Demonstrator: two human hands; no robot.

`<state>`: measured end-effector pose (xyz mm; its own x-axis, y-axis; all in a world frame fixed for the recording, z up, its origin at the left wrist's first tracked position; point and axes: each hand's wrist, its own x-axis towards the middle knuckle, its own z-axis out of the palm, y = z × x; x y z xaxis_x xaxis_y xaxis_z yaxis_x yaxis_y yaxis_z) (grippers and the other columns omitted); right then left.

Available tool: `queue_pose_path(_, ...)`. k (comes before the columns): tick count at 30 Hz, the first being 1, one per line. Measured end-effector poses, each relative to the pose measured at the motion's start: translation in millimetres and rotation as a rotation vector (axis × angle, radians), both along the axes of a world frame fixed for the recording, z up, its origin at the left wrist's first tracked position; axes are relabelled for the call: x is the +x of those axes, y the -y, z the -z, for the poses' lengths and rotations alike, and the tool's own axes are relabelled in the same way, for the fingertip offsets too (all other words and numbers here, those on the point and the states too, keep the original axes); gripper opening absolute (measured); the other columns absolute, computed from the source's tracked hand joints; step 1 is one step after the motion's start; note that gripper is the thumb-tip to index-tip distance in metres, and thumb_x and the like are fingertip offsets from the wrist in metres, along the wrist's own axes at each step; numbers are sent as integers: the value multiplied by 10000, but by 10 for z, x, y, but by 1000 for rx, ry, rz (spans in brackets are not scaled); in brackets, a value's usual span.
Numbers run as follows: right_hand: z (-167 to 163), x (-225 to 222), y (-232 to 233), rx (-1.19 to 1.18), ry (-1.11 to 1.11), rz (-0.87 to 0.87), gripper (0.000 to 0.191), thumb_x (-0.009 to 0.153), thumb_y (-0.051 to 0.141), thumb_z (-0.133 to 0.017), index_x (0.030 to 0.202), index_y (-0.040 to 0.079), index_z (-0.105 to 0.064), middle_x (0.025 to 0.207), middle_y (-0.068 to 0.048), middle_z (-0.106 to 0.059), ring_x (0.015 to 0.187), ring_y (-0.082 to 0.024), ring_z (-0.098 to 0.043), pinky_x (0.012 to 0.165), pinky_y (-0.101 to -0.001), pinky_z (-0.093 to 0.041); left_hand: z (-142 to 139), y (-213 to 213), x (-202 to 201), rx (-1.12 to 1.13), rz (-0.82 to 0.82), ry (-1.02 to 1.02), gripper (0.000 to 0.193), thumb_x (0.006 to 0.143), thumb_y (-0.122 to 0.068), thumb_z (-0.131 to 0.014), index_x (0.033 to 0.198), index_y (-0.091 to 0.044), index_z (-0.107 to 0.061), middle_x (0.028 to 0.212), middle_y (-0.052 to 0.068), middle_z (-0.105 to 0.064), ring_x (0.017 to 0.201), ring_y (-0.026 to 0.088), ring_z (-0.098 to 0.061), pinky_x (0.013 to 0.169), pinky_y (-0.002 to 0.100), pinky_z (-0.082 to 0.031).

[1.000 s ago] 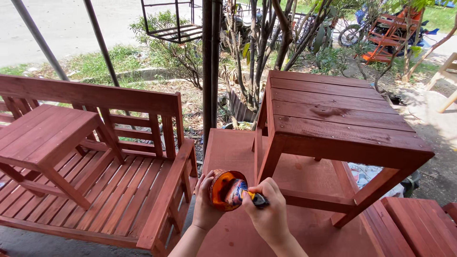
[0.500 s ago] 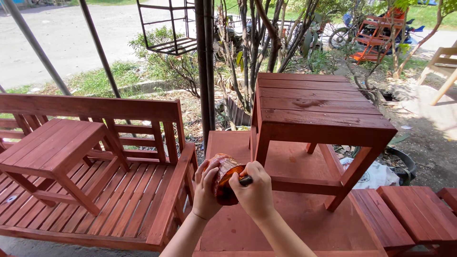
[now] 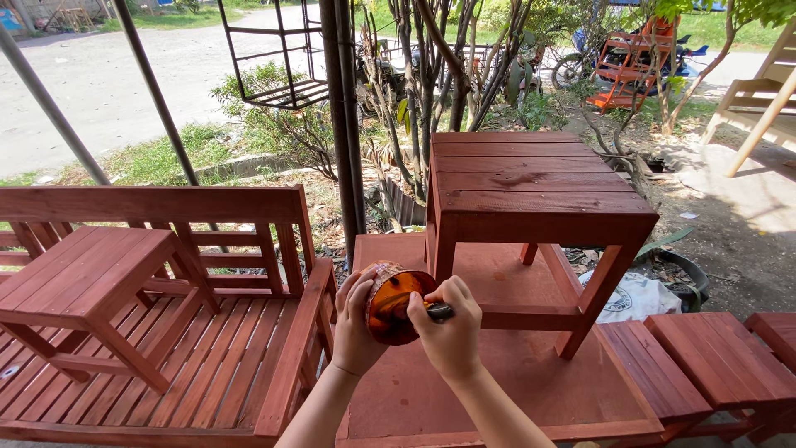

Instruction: The person paints a small wooden stool with reddish-brown paint using a brush. They dip the brush into a container of paint, apply it to the stool's legs and frame, and reposition the stool to reach different sides.

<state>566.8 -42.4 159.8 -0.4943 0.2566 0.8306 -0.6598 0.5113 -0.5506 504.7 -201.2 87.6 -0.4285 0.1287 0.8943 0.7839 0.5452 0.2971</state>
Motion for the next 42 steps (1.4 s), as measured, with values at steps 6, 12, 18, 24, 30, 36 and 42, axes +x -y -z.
queue_pose_path(6, -65, 62, 36, -214, 214, -103, 344, 821, 85, -777, 658, 42, -478, 685, -36, -492, 505, -140, -526, 444, -315, -450, -48, 54, 3, -37, 34, -105, 800, 762, -173, -864, 1397, -74, -389, 1516, 126, -492, 1423, 443, -412, 1173, 511, -399)
queue_pose_path(12, 51, 73, 93, 2, 16, -90, 289, 796, 8, -738, 709, 24, -463, 696, -65, -482, 610, -173, -492, 567, -325, -458, -19, 190, -98, -157, 50, -169, 616, 882, -107, -744, 1396, -70, -406, 1499, 124, -526, 1432, 453, -411, 1171, 528, -402)
queue_pose_path(18, 101, -114, 43, -18, 199, -51, 284, 751, 10, -721, 671, 11, -449, 668, -73, -509, 579, -194, -515, 559, -329, -454, 129, 182, -98, -247, -2, -125, 584, 900, -54, -739, 1411, -99, -460, 1509, 71, -567, 1475, 405, -437, 1213, 479, -439)
queue_pose_path(24, 97, -126, -33, -174, 604, -328, 241, 846, 47, -696, 716, 33, -493, 770, -25, -546, 552, -121, -623, 470, -278, -532, 161, 62, -70, -18, 20, 168, 967, 605, -276, -968, 1375, -73, -419, 1432, 132, -518, 1372, 412, -420, 1109, 470, -432)
queue_pose_path(30, 185, -131, -163, -44, 426, -347, 165, 912, 61, -711, 804, 20, -594, 858, -23, -544, 630, -80, -624, 538, -231, -576, 223, -24, -163, -13, 42, 303, 1025, 559, -221, -971, 1406, -90, -409, 1410, 135, -540, 1339, 380, -463, 1094, 471, -430)
queue_pose_path(36, 489, -261, -259, -27, 548, -290, 75, 875, 35, -739, 925, 3, -694, 897, -39, -601, 651, -125, -592, 588, -281, -514, 538, -94, -269, 54, 87, 660, 1026, 541, -253, -982, 1400, -105, -441, 1299, 122, -616, 1251, 339, -562, 1045, 445, -473)
queue_pose_path(42, 754, -488, -441, -63, 624, -398, 108, 892, 32, -760, 973, 4, -694, 931, -61, -654, 829, -148, -636, 750, -282, -543, 979, -6, -414, 86, 69, 764, 1054, 501, -309, -1008, 1376, -100, -459, 1289, 132, -640, 1238, 349, -578, 1025, 456, -483)
